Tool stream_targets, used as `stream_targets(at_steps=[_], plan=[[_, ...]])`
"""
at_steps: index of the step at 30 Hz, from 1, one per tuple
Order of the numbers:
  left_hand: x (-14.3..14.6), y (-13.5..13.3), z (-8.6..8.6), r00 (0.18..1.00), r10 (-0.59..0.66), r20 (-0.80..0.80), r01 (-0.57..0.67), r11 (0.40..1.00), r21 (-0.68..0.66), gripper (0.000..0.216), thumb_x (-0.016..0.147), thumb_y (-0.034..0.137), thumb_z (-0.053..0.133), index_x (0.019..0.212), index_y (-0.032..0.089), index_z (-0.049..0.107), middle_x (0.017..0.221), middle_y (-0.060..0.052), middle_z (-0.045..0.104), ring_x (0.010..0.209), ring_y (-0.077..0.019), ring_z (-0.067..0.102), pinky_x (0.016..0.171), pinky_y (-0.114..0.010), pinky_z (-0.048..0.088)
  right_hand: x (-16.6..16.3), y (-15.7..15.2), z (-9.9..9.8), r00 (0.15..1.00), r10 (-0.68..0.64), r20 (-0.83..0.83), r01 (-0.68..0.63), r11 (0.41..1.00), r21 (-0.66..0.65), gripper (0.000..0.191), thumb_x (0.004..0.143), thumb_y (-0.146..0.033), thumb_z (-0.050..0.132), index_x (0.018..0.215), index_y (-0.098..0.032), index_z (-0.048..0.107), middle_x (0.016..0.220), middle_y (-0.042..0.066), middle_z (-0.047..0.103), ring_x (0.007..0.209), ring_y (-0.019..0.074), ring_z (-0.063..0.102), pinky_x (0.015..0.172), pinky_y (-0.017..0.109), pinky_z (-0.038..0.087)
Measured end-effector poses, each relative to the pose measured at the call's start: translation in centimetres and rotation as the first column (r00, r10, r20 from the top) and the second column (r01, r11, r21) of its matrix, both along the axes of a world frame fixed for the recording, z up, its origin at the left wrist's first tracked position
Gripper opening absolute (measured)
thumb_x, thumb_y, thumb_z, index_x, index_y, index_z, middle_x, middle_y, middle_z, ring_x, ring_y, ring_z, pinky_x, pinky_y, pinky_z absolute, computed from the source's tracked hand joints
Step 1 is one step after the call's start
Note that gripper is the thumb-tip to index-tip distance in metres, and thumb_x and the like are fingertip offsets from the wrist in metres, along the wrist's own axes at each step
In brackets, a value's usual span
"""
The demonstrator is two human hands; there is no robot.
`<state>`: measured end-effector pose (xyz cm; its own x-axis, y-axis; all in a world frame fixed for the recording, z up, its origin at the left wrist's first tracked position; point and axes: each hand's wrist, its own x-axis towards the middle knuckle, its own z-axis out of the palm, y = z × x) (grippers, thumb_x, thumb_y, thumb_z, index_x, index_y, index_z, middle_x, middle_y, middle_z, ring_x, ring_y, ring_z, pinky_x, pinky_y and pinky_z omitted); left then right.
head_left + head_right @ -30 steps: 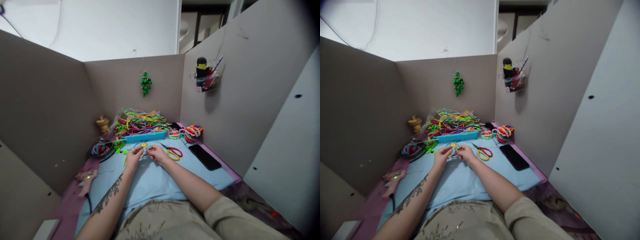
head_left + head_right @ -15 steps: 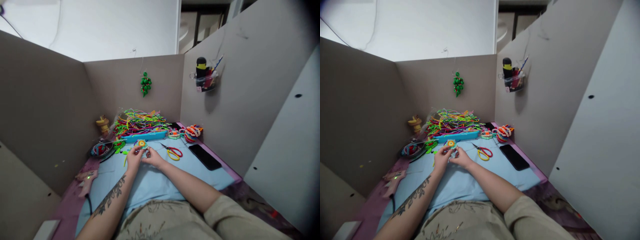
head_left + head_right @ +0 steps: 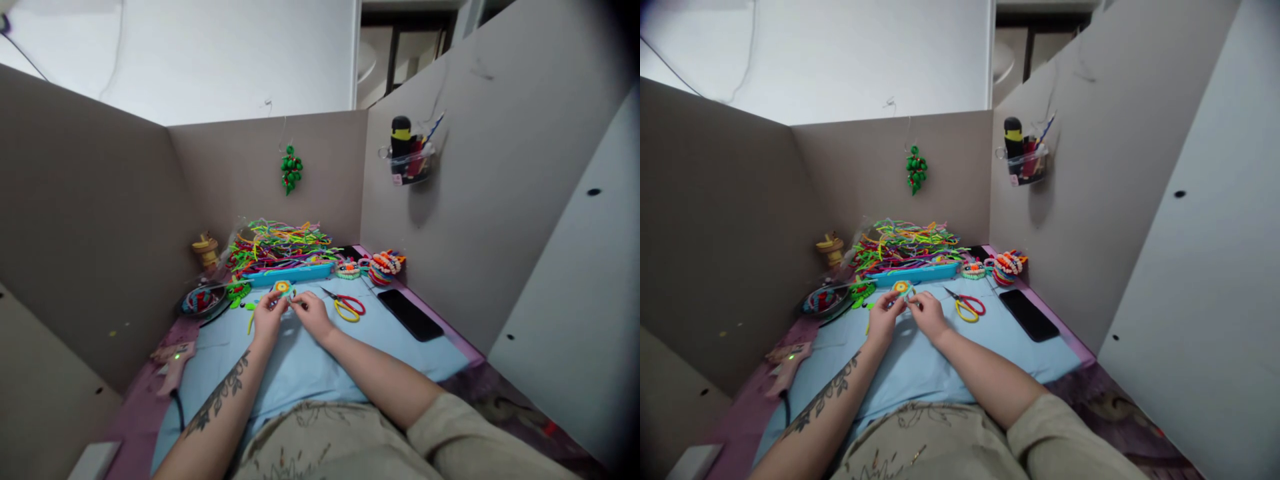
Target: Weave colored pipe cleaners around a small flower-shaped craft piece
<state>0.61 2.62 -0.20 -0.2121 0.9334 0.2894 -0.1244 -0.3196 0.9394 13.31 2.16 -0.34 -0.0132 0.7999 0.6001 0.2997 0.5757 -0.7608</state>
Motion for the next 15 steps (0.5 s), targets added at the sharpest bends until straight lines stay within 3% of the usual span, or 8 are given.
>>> stream_targets(at_steps=[7, 12, 15], plan=[[-0.45, 0.34, -0.27, 0.999, 0.036, 0.015, -0.036, 0.999, -0.039, 0.043, 0.06, 0.042, 0.071, 0.09, 0.013, 0.062, 0.084, -0.007, 0.063, 0.066, -0.0157, 0.061, 0.064, -0.03, 0.05, -0.13, -0.1, 0.01, 0.996, 0.065, -0.067, -0.068, 0.997, -0.048, 0.009, 0.073, -0.022, 0.06, 0.076, -0.019, 0.068, 0.077, 0.004, 0.063, 0.076, 0.0165, 0.058, 0.069, 0.027, 0.045], [-0.33, 0.61, -0.47, 0.997, 0.009, 0.074, -0.007, 1.0, -0.028, 0.044, 0.057, 0.043, 0.072, 0.088, 0.013, 0.062, 0.081, -0.006, 0.064, 0.071, -0.0184, 0.063, 0.064, -0.03, 0.049, -0.63, 0.01, -0.45, 0.965, 0.25, -0.075, -0.258, 0.954, -0.15, 0.012, 0.07, -0.024, 0.061, 0.077, -0.019, 0.07, 0.078, 0.003, 0.068, 0.074, 0.0167, 0.061, 0.071, 0.029, 0.046], [-0.39, 0.79, -0.47, 0.989, 0.003, 0.147, 0.001, 1.0, -0.026, 0.041, 0.056, 0.04, 0.074, 0.084, 0.013, 0.062, 0.077, -0.005, 0.064, 0.067, -0.0171, 0.063, 0.065, -0.03, 0.049, -0.64, 0.05, -0.76, 0.909, 0.412, -0.071, -0.417, 0.888, -0.193, 0.015, 0.07, -0.027, 0.061, 0.077, -0.018, 0.071, 0.075, 0.002, 0.068, 0.069, 0.0154, 0.06, 0.067, 0.028, 0.046]])
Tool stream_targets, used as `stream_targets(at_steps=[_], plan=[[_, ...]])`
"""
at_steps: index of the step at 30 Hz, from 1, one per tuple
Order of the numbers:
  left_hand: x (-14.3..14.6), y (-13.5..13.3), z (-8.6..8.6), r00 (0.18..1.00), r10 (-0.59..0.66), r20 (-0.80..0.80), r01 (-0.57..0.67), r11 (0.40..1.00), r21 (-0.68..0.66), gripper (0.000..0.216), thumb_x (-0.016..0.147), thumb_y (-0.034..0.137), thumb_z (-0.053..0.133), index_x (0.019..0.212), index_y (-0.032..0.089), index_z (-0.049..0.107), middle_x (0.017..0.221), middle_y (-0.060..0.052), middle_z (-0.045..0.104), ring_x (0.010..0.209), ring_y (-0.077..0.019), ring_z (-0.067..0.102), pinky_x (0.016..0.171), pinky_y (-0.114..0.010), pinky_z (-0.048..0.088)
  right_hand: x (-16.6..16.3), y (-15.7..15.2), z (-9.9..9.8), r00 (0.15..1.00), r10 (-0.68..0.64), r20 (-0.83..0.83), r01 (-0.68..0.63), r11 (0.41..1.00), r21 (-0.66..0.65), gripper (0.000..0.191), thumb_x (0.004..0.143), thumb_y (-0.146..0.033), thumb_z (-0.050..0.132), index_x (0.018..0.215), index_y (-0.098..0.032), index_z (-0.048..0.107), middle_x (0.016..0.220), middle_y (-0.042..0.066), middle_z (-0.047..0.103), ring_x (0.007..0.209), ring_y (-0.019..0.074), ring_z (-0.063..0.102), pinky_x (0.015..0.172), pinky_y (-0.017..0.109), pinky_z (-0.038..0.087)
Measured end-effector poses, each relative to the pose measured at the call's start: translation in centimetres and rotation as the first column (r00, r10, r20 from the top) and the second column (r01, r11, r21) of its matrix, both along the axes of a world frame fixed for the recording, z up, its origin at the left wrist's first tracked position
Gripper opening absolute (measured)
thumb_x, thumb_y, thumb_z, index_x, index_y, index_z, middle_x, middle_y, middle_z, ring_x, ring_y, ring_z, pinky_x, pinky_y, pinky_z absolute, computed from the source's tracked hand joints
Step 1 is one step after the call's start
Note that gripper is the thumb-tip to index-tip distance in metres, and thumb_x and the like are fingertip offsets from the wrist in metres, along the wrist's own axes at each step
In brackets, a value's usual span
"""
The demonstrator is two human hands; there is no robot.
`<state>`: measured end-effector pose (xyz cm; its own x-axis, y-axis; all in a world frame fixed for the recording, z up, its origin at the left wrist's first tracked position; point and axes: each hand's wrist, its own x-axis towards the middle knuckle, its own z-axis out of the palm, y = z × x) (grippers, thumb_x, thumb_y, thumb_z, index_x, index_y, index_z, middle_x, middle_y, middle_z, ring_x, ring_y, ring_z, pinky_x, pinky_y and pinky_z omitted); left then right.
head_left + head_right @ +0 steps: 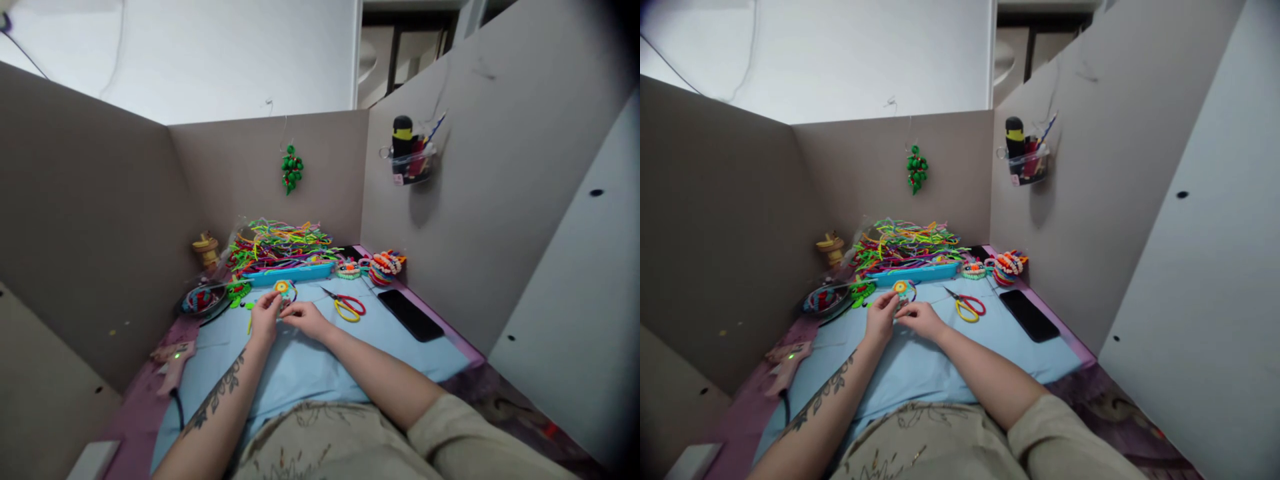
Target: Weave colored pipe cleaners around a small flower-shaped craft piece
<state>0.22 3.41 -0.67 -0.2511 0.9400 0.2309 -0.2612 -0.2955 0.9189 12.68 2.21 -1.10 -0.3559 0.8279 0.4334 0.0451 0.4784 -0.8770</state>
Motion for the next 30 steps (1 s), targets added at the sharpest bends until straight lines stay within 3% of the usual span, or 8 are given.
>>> stream_targets(at_steps=[3, 5, 8, 10, 12, 16, 20, 30], plan=[[-0.1, 0.2, 0.0, 0.999, -0.004, 0.04, 0.006, 1.0, -0.031, 0.038, 0.055, 0.036, 0.075, 0.082, 0.013, 0.063, 0.074, -0.003, 0.064, 0.061, -0.0137, 0.059, 0.062, -0.028, 0.048, 0.2, 0.0, -0.1, 0.984, 0.169, 0.063, -0.168, 0.986, -0.019, 0.018, 0.071, -0.031, 0.061, 0.076, -0.017, 0.07, 0.068, 0.001, 0.066, 0.062, 0.0138, 0.058, 0.06, 0.024, 0.044], [-0.2, 0.3, -0.1, 0.999, -0.005, 0.038, 0.006, 1.0, -0.026, 0.037, 0.055, 0.034, 0.076, 0.082, 0.013, 0.064, 0.074, -0.003, 0.065, 0.062, -0.0132, 0.059, 0.063, -0.027, 0.047, 0.4, 0.0, 0.0, 0.985, 0.153, 0.077, -0.155, 0.988, 0.015, 0.022, 0.074, -0.035, 0.057, 0.073, -0.017, 0.069, 0.067, 0.001, 0.065, 0.062, 0.0133, 0.056, 0.059, 0.024, 0.043], [-0.2, 0.3, -0.3, 1.0, 0.016, -0.011, -0.015, 1.0, 0.027, 0.036, 0.056, 0.034, 0.075, 0.084, 0.013, 0.066, 0.079, -0.005, 0.066, 0.07, -0.0155, 0.06, 0.067, -0.029, 0.048, 0.6, 0.1, 0.4, 0.993, -0.119, -0.015, 0.119, 0.991, 0.06, 0.028, 0.078, -0.039, 0.052, 0.069, -0.017, 0.065, 0.065, 0.001, 0.061, 0.062, 0.0132, 0.054, 0.059, 0.024, 0.041], [-0.1, 0.2, -0.4, 0.998, 0.001, -0.063, 0.003, 0.998, 0.057, 0.035, 0.059, 0.034, 0.074, 0.087, 0.013, 0.067, 0.085, -0.006, 0.067, 0.075, -0.0171, 0.061, 0.071, -0.03, 0.048, 0.7, 0.2, 0.6, 0.948, -0.306, -0.089, 0.311, 0.95, 0.036, 0.023, 0.076, -0.04, 0.055, 0.071, -0.018, 0.06, 0.062, -0.001, 0.057, 0.059, 0.0128, 0.051, 0.056, 0.023, 0.039], [0.0, 0.0, -0.5, 0.993, -0.049, -0.103, 0.057, 0.996, 0.069, 0.036, 0.062, 0.035, 0.072, 0.09, 0.014, 0.067, 0.09, -0.007, 0.067, 0.078, -0.0181, 0.061, 0.073, -0.032, 0.049, 0.8, 0.4, 0.7, 0.911, -0.391, -0.129, 0.395, 0.919, 0.004, 0.02, 0.072, -0.038, 0.06, 0.076, -0.019, 0.057, 0.061, -0.002, 0.055, 0.057, 0.0125, 0.049, 0.053, 0.023, 0.039], [0.3, -0.4, -0.3, 0.984, -0.132, -0.121, 0.14, 0.988, 0.059, 0.039, 0.063, 0.035, 0.071, 0.097, 0.014, 0.067, 0.094, -0.009, 0.066, 0.079, -0.0187, 0.062, 0.076, -0.034, 0.05, 0.7, 0.6, 0.5, 0.914, -0.382, -0.133, 0.384, 0.923, -0.01, 0.015, 0.072, -0.033, 0.059, 0.079, -0.019, 0.057, 0.065, -0.001, 0.058, 0.059, 0.0135, 0.052, 0.056, 0.024, 0.041], [0.3, -0.5, -0.1, 0.981, -0.163, -0.109, 0.169, 0.984, 0.051, 0.04, 0.064, 0.033, 0.071, 0.099, 0.013, 0.066, 0.098, -0.01, 0.065, 0.081, -0.0187, 0.061, 0.076, -0.033, 0.05, 0.9, 0.8, 0.1, 0.92, -0.386, -0.075, 0.391, 0.917, 0.076, 0.008, 0.075, -0.027, 0.055, 0.075, -0.019, 0.059, 0.07, 0.0, 0.06, 0.066, 0.0147, 0.054, 0.064, 0.025, 0.042], [-0.6, -0.8, 0.8, 0.909, -0.191, -0.37, 0.165, 0.981, -0.101, 0.039, 0.065, 0.033, 0.067, 0.098, 0.014, 0.069, 0.08, -0.006, 0.065, 0.05, -0.0091, 0.048, 0.044, -0.021, 0.035, 2.2, 1.3, 0.8, 0.928, -0.366, 0.065, 0.327, 0.887, 0.327, 0.014, 0.075, -0.011, 0.047, 0.07, -0.019, 0.057, 0.074, 0.001, 0.058, 0.076, 0.0159, 0.051, 0.071, 0.026, 0.039]])
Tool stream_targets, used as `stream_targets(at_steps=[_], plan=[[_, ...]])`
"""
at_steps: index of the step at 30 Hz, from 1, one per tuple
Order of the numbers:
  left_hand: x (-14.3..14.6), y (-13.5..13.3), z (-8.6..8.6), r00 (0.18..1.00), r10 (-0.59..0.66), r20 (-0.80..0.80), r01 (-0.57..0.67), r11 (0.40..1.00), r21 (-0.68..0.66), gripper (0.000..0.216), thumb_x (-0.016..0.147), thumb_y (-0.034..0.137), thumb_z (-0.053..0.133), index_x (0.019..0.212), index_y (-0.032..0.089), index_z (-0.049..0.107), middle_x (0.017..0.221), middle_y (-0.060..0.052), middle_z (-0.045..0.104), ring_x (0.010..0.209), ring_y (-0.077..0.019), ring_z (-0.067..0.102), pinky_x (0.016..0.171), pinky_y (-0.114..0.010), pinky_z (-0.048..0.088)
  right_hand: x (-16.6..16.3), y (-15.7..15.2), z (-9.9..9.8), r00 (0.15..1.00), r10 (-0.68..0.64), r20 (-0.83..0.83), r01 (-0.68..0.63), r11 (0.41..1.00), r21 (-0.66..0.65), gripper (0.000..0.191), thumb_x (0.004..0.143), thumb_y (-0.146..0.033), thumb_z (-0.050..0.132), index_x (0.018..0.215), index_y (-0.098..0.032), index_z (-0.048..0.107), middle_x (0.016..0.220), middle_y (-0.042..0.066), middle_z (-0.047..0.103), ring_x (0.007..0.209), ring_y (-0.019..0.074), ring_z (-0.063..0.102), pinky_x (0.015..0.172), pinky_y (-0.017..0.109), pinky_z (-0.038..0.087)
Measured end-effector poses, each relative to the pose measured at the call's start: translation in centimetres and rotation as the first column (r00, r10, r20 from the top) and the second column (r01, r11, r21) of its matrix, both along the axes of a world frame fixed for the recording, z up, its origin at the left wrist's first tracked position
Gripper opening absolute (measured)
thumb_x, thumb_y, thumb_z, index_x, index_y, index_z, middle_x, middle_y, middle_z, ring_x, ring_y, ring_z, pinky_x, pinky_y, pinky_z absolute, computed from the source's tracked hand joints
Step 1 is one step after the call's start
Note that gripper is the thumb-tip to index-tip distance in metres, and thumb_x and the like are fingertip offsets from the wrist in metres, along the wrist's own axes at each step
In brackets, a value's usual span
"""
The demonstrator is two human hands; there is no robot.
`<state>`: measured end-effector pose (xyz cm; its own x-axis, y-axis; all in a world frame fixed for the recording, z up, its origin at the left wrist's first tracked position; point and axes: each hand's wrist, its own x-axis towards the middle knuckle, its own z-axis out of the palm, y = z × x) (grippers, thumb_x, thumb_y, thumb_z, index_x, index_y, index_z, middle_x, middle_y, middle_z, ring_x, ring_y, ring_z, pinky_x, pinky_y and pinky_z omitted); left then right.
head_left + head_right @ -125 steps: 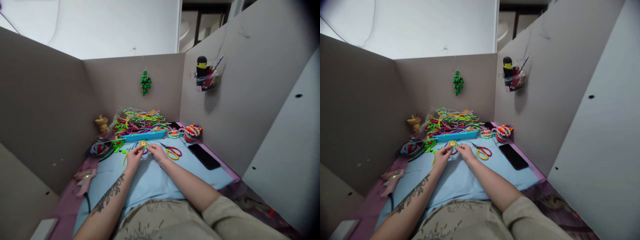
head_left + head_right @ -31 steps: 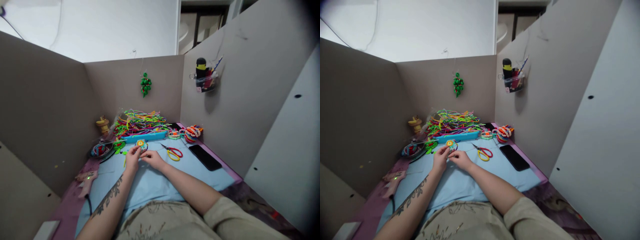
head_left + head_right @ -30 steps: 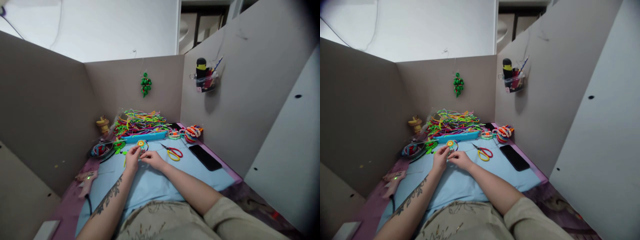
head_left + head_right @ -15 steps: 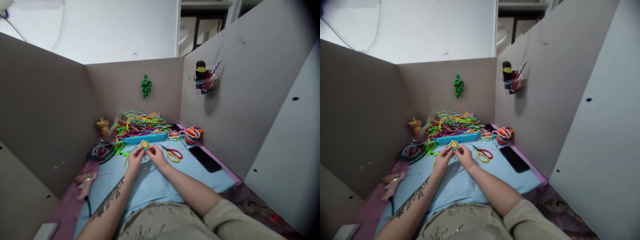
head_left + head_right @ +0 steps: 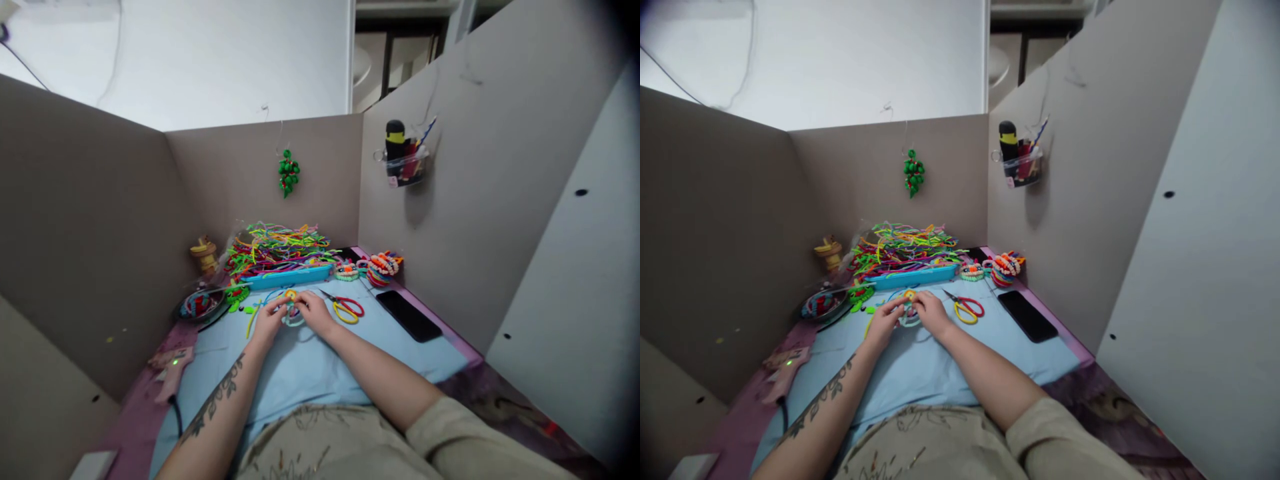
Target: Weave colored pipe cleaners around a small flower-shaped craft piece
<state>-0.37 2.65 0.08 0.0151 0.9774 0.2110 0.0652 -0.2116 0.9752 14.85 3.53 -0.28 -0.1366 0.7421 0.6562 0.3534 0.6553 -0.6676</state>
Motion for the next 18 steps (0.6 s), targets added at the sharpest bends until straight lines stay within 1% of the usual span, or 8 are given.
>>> stream_targets(at_steps=[3, 5, 7, 10, 12, 15, 18], plan=[[-0.16, -0.03, 0.2, 1.0, 0.014, -0.024, -0.014, 1.0, 0.005, 0.039, 0.065, 0.034, 0.066, 0.098, 0.012, 0.069, 0.059, -0.002, 0.059, 0.044, -0.0081, 0.042, 0.043, -0.02, 0.03, 0.18, 0.39, -0.21, 1.0, -0.031, 0.004, 0.03, 1.0, 0.008, 0.014, 0.075, -0.011, 0.047, 0.07, -0.019, 0.057, 0.073, 0.001, 0.057, 0.075, 0.0157, 0.051, 0.07, 0.026, 0.038], [-0.08, -0.15, 0.34, 1.0, 0.004, -0.012, -0.004, 1.0, 0.012, 0.04, 0.065, 0.033, 0.066, 0.098, 0.011, 0.069, 0.054, 0.0, 0.056, 0.045, -0.0088, 0.043, 0.044, -0.021, 0.03, 0.27, 0.63, -0.37, 0.999, -0.054, -0.001, 0.054, 0.999, 0.001, 0.013, 0.075, -0.012, 0.047, 0.07, -0.019, 0.056, 0.072, 0.001, 0.056, 0.074, 0.0157, 0.05, 0.069, 0.026, 0.037], [0.06, -0.28, 0.47, 1.0, -0.028, -0.002, 0.028, 1.0, 0.0, 0.041, 0.065, 0.034, 0.067, 0.099, 0.011, 0.069, 0.053, 0.0, 0.056, 0.045, -0.0092, 0.043, 0.045, -0.021, 0.031, 0.33, 0.73, -0.42, 0.999, -0.051, 0.0, 0.051, 0.999, -0.006, 0.014, 0.075, -0.012, 0.046, 0.07, -0.019, 0.056, 0.071, 0.0, 0.056, 0.074, 0.0155, 0.05, 0.069, 0.026, 0.037], [0.14, -0.31, 0.48, 0.998, -0.056, 0.012, 0.056, 0.998, -0.005, 0.043, 0.063, 0.035, 0.067, 0.1, 0.011, 0.068, 0.053, 0.0, 0.055, 0.043, -0.0085, 0.041, 0.044, -0.022, 0.03, 0.4, 0.65, -0.29, 1.0, -0.008, 0.012, 0.008, 1.0, 0.001, 0.014, 0.075, -0.012, 0.045, 0.069, -0.019, 0.056, 0.072, 0.0, 0.056, 0.074, 0.0151, 0.05, 0.07, 0.026, 0.037], [0.07, -0.19, 0.35, 0.999, -0.036, 0.008, 0.036, 0.999, 0.008, 0.042, 0.063, 0.035, 0.068, 0.097, 0.01, 0.069, 0.052, 0.001, 0.054, 0.043, -0.0078, 0.039, 0.044, -0.021, 0.029, 0.42, 0.56, -0.19, 1.0, 0.006, 0.015, -0.006, 1.0, 0.0, 0.014, 0.076, -0.013, 0.045, 0.07, -0.019, 0.056, 0.073, 0.0, 0.056, 0.074, 0.0149, 0.05, 0.07, 0.025, 0.037], [-0.03, -0.03, 0.13, 1.0, 0.011, -0.013, -0.011, 1.0, 0.007, 0.042, 0.061, 0.035, 0.069, 0.095, 0.01, 0.07, 0.05, 0.001, 0.053, 0.043, -0.0072, 0.037, 0.044, -0.021, 0.028, 0.44, 0.6, -0.19, 1.0, -0.018, 0.008, 0.018, 1.0, -0.009, 0.012, 0.075, -0.014, 0.046, 0.071, -0.019, 0.056, 0.073, 0.0, 0.056, 0.074, 0.0151, 0.05, 0.069, 0.026, 0.037], [0.04, -0.07, 0.1, 1.0, 0.01, -0.022, -0.01, 1.0, -0.011, 0.045, 0.059, 0.036, 0.071, 0.096, 0.01, 0.069, 0.054, 0.0, 0.056, 0.043, -0.0067, 0.036, 0.044, -0.021, 0.028, 0.42, 0.8, -0.39, 0.999, -0.05, -0.009, 0.049, 0.999, -0.019, 0.012, 0.074, -0.016, 0.046, 0.071, -0.019, 0.057, 0.071, 0.0, 0.057, 0.074, 0.0154, 0.051, 0.069, 0.026, 0.038]])
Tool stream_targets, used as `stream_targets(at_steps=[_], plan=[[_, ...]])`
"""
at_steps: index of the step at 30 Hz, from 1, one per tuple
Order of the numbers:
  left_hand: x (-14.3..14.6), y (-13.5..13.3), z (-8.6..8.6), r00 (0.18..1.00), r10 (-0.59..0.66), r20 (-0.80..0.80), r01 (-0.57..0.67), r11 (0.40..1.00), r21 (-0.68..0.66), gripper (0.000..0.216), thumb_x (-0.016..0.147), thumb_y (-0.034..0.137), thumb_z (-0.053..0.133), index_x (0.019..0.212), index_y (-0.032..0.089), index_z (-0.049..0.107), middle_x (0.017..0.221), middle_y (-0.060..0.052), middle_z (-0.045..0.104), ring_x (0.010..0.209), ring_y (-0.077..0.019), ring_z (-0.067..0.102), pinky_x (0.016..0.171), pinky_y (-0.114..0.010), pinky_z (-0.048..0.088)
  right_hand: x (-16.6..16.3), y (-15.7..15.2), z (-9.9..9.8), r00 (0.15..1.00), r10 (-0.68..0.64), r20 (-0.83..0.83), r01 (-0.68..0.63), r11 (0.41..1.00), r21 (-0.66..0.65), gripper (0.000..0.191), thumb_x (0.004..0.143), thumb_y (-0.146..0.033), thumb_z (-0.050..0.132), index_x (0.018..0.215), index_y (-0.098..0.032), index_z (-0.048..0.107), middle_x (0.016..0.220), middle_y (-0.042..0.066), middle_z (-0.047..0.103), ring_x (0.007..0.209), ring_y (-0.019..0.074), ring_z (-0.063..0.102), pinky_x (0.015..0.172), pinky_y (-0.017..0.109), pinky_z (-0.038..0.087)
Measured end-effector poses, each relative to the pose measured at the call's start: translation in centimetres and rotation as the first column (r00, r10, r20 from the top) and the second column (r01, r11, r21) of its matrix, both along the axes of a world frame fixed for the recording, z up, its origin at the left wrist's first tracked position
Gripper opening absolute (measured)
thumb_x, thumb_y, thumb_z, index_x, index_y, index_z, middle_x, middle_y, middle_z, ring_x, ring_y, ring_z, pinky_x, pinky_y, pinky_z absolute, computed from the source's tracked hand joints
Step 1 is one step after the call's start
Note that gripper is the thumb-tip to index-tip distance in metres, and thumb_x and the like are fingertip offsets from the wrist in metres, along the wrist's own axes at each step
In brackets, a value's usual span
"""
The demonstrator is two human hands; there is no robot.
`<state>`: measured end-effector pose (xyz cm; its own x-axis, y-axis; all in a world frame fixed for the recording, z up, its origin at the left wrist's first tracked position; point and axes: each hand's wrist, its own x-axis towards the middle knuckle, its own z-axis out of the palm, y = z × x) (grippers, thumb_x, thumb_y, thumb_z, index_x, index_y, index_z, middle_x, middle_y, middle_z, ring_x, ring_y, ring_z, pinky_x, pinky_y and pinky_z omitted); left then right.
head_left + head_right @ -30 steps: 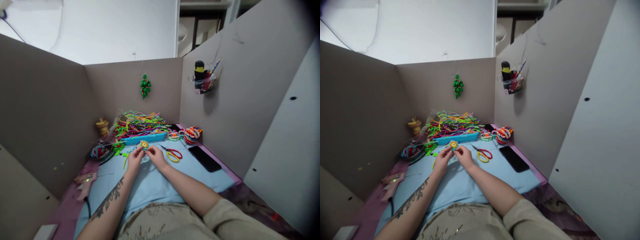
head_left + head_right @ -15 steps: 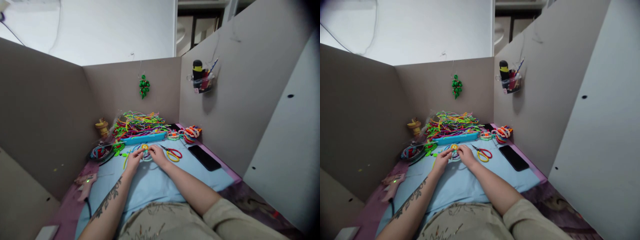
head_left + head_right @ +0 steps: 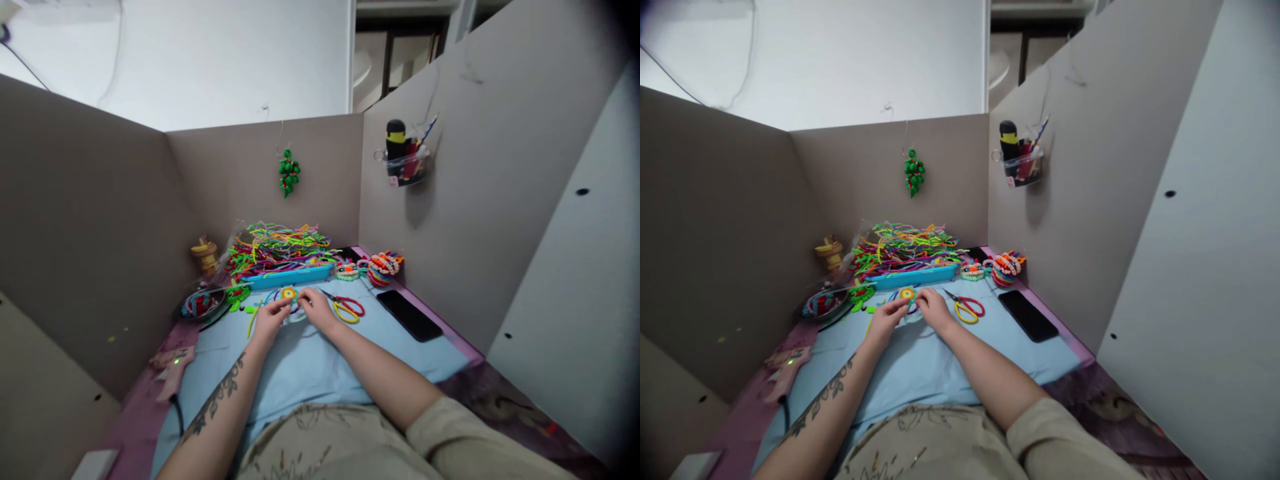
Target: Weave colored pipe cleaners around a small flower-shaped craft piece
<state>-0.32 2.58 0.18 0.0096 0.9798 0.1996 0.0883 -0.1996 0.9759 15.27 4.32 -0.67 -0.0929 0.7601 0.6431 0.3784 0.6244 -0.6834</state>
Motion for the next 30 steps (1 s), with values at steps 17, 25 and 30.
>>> stream_targets(at_steps=[17, 25, 30], plan=[[0.3, 0.1, -0.4, 0.995, -0.042, 0.089, 0.045, 0.998, -0.035, 0.048, 0.058, 0.033, 0.072, 0.1, 0.009, 0.068, 0.049, 0.004, 0.05, 0.041, -0.0047, 0.031, 0.041, -0.02, 0.021, -1.0, 0.3, -0.7, 0.933, -0.043, -0.356, -0.057, 0.962, -0.266, 0.016, 0.07, -0.03, 0.055, 0.068, -0.017, 0.063, 0.063, 0.0, 0.062, 0.062, 0.0146, 0.055, 0.063, 0.026, 0.044], [0.8, -0.4, 0.2, 0.997, 0.01, 0.072, -0.01, 1.0, -0.005, 0.039, 0.063, 0.03, 0.066, 0.097, 0.011, 0.069, 0.048, 0.002, 0.052, 0.04, -0.0073, 0.039, 0.042, -0.021, 0.03, -1.5, 0.6, -1.2, 0.884, -0.009, -0.467, -0.158, 0.935, -0.317, 0.017, 0.063, -0.031, 0.064, 0.072, -0.017, 0.066, 0.07, 0.002, 0.065, 0.066, 0.0159, 0.057, 0.068, 0.029, 0.045], [1.1, -0.6, -0.1, 1.0, 0.024, -0.015, -0.023, 0.999, 0.044, 0.035, 0.067, 0.029, 0.063, 0.097, 0.013, 0.07, 0.053, 0.0, 0.058, 0.041, -0.0095, 0.046, 0.044, -0.023, 0.034, -1.3, 0.9, -1.4, 0.885, 0.026, -0.465, -0.199, 0.924, -0.328, 0.015, 0.065, -0.032, 0.06, 0.061, -0.017, 0.06, 0.056, -0.003, 0.056, 0.056, 0.012, 0.049, 0.057, 0.023, 0.041]])
